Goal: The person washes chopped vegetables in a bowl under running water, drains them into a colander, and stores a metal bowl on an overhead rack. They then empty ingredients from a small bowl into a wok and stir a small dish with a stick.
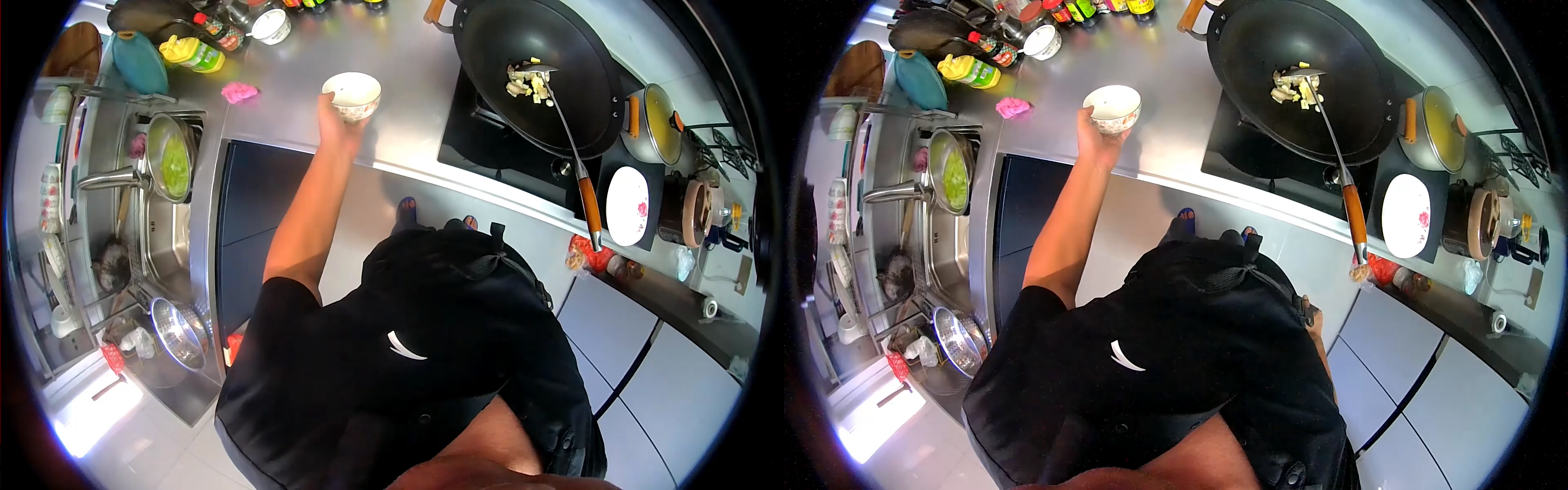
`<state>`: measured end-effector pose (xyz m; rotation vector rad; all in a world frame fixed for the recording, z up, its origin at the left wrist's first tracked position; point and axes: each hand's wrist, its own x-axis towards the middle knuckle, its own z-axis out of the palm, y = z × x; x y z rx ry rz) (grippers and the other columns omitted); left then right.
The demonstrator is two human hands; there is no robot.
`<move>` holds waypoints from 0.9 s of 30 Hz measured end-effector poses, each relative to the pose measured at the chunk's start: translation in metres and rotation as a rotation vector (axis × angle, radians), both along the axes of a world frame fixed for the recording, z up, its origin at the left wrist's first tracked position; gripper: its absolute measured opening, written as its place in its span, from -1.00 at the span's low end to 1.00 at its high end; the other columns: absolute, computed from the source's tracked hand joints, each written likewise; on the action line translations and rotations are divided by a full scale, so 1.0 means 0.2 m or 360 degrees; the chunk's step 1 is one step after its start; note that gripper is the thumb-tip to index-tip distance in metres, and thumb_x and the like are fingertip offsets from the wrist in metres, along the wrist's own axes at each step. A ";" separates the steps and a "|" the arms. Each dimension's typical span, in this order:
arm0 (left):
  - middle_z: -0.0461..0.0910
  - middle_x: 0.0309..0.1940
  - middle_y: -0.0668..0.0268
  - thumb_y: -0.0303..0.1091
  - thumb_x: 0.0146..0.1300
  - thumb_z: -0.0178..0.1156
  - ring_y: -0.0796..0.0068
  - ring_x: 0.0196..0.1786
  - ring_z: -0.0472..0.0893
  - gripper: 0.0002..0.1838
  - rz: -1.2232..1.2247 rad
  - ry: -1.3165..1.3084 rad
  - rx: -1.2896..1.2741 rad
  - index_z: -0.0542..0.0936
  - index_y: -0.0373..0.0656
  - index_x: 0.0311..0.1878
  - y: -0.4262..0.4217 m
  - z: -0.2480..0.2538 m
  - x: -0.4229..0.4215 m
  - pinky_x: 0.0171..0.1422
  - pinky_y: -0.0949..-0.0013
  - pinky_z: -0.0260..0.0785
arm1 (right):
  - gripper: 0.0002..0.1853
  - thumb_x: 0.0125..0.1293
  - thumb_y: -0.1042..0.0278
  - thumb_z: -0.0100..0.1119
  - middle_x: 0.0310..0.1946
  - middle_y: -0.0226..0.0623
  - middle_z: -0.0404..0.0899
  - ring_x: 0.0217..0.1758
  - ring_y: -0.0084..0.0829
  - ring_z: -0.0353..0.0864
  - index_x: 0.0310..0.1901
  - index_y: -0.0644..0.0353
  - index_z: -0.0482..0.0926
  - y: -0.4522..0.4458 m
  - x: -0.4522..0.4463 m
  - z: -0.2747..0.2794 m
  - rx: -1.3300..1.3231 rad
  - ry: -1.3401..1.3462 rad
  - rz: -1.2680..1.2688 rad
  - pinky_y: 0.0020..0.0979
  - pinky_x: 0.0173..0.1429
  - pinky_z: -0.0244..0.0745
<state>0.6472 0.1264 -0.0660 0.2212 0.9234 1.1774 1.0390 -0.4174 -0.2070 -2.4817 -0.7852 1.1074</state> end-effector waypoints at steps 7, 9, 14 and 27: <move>0.31 0.36 0.02 -0.24 0.50 -0.08 0.04 0.33 0.46 -0.49 -0.0084 0.0366 -0.0060 0.20 -0.15 0.45 0.13 -0.19 -0.07 0.31 0.01 0.41 | -0.23 0.49 -0.30 -0.12 -0.43 0.02 0.68 -0.34 -0.22 0.65 -0.19 0.47 0.67 -0.03 0.02 -0.02 -0.0026 -0.0066 -0.0125 -0.26 -0.15 0.51; 0.32 0.36 0.03 -0.26 0.52 -0.01 0.03 0.31 0.47 -0.51 -0.0005 0.0362 -0.0077 0.18 -0.10 0.43 0.17 -0.22 -0.07 0.29 -0.03 0.42 | -0.21 0.48 -0.31 -0.09 -0.36 0.00 0.71 -0.27 -0.25 0.68 -0.11 0.50 0.67 0.00 -0.02 0.04 -0.0127 0.0034 -0.0230 -0.31 -0.08 0.53; 0.32 0.36 0.06 -0.26 0.52 0.02 0.04 0.32 0.47 -0.52 0.0026 0.0355 -0.0148 0.17 -0.07 0.42 0.21 -0.23 -0.07 0.30 -0.04 0.40 | -0.22 0.48 -0.30 -0.09 -0.28 0.03 0.72 -0.21 -0.24 0.69 -0.07 0.49 0.66 0.01 -0.13 0.03 -0.0043 0.0154 -0.0366 -0.30 -0.03 0.54; 0.28 0.39 -0.01 -0.17 0.49 0.08 0.08 0.37 0.35 -0.37 -0.0168 0.0559 -0.0331 0.17 -0.35 0.45 0.18 -0.20 -0.23 0.38 0.07 0.35 | -0.24 0.46 -0.30 -0.06 -0.31 -0.02 0.73 -0.23 -0.29 0.68 -0.04 0.46 0.66 0.18 -0.22 0.17 -0.0193 0.0097 -0.0151 -0.31 -0.07 0.54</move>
